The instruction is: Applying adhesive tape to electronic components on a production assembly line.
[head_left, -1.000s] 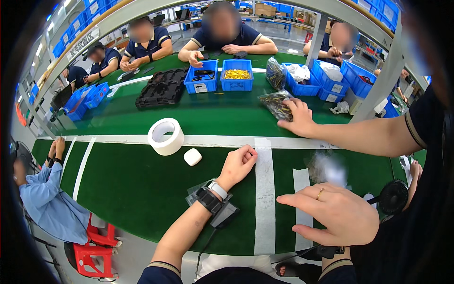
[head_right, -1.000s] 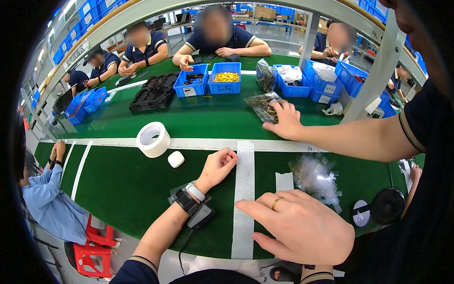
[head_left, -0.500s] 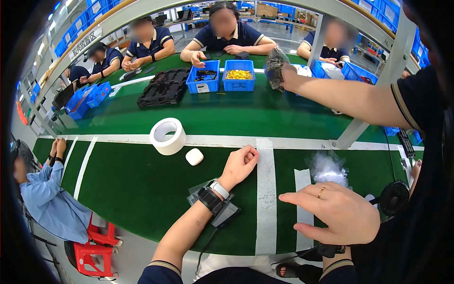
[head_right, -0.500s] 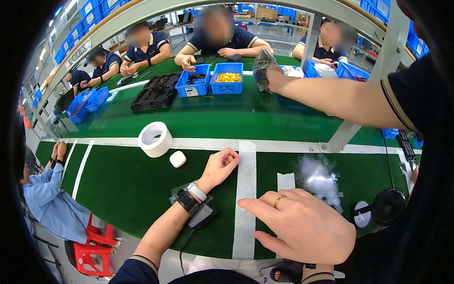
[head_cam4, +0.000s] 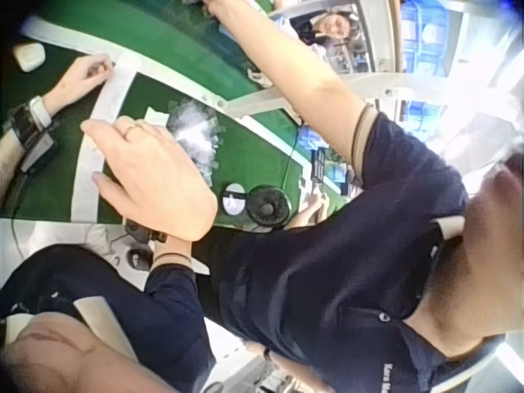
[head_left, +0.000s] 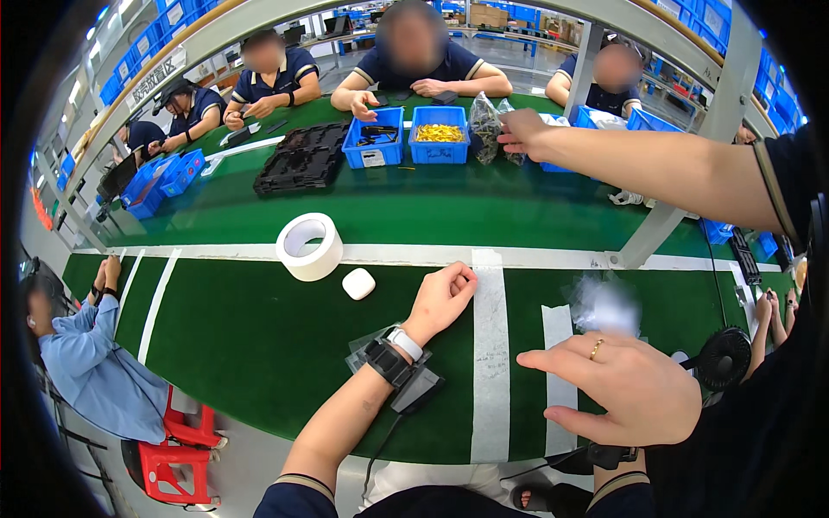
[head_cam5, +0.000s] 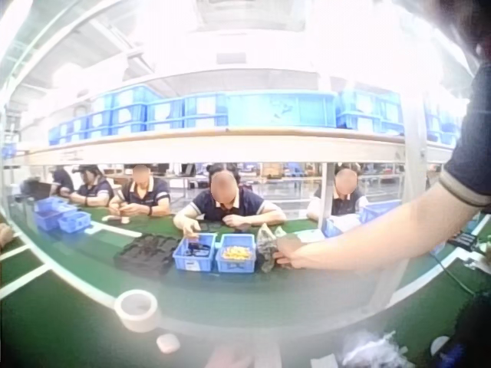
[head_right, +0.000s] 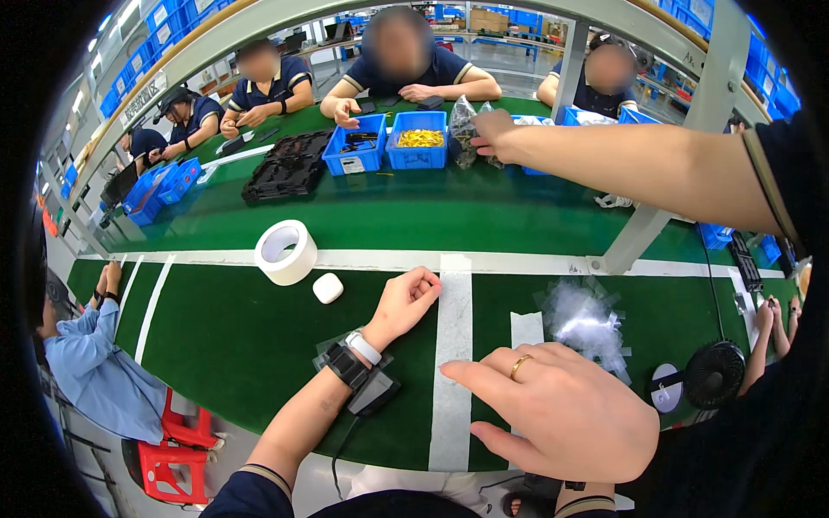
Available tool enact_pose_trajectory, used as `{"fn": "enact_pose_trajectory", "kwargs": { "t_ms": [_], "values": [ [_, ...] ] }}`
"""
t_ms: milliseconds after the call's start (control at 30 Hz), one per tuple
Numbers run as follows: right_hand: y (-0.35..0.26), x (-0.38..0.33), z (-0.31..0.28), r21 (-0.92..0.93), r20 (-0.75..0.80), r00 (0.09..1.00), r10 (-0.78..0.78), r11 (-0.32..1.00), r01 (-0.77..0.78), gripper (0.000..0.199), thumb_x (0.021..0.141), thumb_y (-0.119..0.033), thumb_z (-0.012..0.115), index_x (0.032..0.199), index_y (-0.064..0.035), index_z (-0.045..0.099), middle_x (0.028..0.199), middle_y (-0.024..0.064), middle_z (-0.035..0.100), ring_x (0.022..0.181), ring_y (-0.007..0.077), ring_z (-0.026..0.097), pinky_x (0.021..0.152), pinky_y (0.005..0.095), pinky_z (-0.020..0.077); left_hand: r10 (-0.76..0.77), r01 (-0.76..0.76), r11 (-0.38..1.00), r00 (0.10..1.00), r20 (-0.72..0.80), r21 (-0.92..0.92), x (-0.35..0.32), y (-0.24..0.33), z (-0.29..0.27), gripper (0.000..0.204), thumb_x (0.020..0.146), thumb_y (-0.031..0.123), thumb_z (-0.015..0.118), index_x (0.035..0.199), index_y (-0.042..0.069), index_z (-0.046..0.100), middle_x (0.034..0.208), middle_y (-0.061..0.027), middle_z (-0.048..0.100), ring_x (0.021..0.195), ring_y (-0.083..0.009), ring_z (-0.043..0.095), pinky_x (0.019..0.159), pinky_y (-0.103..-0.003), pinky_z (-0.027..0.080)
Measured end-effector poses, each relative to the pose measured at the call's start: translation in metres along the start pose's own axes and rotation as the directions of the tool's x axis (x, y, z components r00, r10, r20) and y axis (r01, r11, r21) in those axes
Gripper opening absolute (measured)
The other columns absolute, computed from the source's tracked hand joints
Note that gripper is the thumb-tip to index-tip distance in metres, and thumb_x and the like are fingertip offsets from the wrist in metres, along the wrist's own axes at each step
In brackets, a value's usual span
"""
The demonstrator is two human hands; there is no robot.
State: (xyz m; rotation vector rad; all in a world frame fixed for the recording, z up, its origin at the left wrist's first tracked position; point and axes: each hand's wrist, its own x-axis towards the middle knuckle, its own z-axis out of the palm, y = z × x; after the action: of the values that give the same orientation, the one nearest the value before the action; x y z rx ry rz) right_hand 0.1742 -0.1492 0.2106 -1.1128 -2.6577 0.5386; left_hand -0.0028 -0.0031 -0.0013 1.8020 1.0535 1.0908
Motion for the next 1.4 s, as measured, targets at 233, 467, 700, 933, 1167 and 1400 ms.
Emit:
{"fn": "enact_pose_trajectory", "kwargs": {
  "t_ms": [233, 467, 700, 933, 1167, 1400],
  "values": [
    [0.021, 0.002, 0.013, 0.036, 0.046, 0.999, 0.002, 0.999, -0.003, 0.048, 0.074, -0.015, 0.060, 0.117, -0.0025, 0.044, 0.087, 0.0140, 0.056, 0.076, 0.0313, 0.055, 0.069, 0.0379, 0.0447, -0.018, 0.019, 0.998, 1.000, 0.008, -0.059, 0.001, -0.001, 0.002, 0.008, 0.079, 0.006, 0.057, 0.082, -0.001, 0.055, 0.057, 0.0029, 0.049, 0.050, -0.0016, 0.041, 0.047, -0.018, 0.035],
    [0.168, 0.148, 0.054, -0.029, -0.254, 0.858, 0.447, 0.883, -0.468, 0.074, 0.068, -0.018, 0.061, 0.130, 0.0016, 0.026, 0.089, 0.0236, 0.059, 0.084, 0.0351, 0.058, 0.074, 0.0393, 0.0473, -0.027, 0.027, 0.999, 1.000, 0.001, -0.028, 0.002, 0.000, 0.001, 0.006, 0.079, 0.005, 0.057, 0.081, 0.000, 0.056, 0.058, 0.0017, 0.051, 0.050, -0.0019, 0.043, 0.047, -0.019, 0.036],
    [0.205, 0.169, 0.058, 0.068, -0.298, 0.769, 0.566, 0.816, -0.574, 0.078, 0.067, -0.021, 0.061, 0.131, 0.0032, 0.025, 0.101, 0.0254, 0.057, 0.093, 0.0369, 0.056, 0.080, 0.0400, 0.0465, -0.024, 0.024, 1.000, 0.999, -0.034, -0.013, 0.001, -0.001, 0.002, 0.006, 0.079, 0.006, 0.057, 0.081, 0.000, 0.056, 0.057, 0.0014, 0.052, 0.050, -0.0026, 0.044, 0.047, -0.019, 0.037],
    [0.177, 0.061, 0.085, 0.209, -0.530, 0.679, 0.507, 0.855, -0.475, 0.066, 0.070, -0.017, 0.062, 0.124, 0.0090, 0.034, 0.056, 0.0142, 0.056, 0.053, 0.0266, 0.058, 0.054, 0.0354, 0.0455, -0.014, 0.013, 1.000, 0.999, -0.040, -0.023, 0.002, -0.002, 0.000, 0.009, 0.077, 0.008, 0.056, 0.080, 0.000, 0.056, 0.058, -0.0025, 0.053, 0.049, -0.0072, 0.047, 0.049, -0.022, 0.040],
    [0.202, 0.030, 0.125, 0.120, -0.473, 0.641, 0.605, 0.765, -0.633, 0.041, 0.074, -0.022, 0.060, 0.113, -0.0085, 0.054, 0.057, 0.0082, 0.056, 0.056, 0.0256, 0.057, 0.054, 0.0365, 0.0448, -0.012, 0.011, 0.999, 1.000, -0.010, -0.049, -0.001, -0.001, 0.001, 0.009, 0.077, 0.008, 0.057, 0.081, 0.000, 0.056, 0.058, -0.0013, 0.051, 0.049, -0.0069, 0.046, 0.049, -0.021, 0.040],
    [0.196, 0.026, 0.121, 0.097, -0.461, 0.667, 0.586, 0.780, -0.618, 0.032, 0.074, -0.021, 0.059, 0.105, -0.0127, 0.058, 0.055, 0.0063, 0.054, 0.056, 0.0248, 0.055, 0.053, 0.0374, 0.0436, 0.013, -0.013, 1.000, 1.000, -0.014, 0.009, -0.001, 0.000, 0.001, 0.010, 0.079, 0.009, 0.058, 0.081, 0.000, 0.056, 0.059, 0.0005, 0.052, 0.052, -0.0032, 0.045, 0.049, -0.020, 0.038]
  ]
}}
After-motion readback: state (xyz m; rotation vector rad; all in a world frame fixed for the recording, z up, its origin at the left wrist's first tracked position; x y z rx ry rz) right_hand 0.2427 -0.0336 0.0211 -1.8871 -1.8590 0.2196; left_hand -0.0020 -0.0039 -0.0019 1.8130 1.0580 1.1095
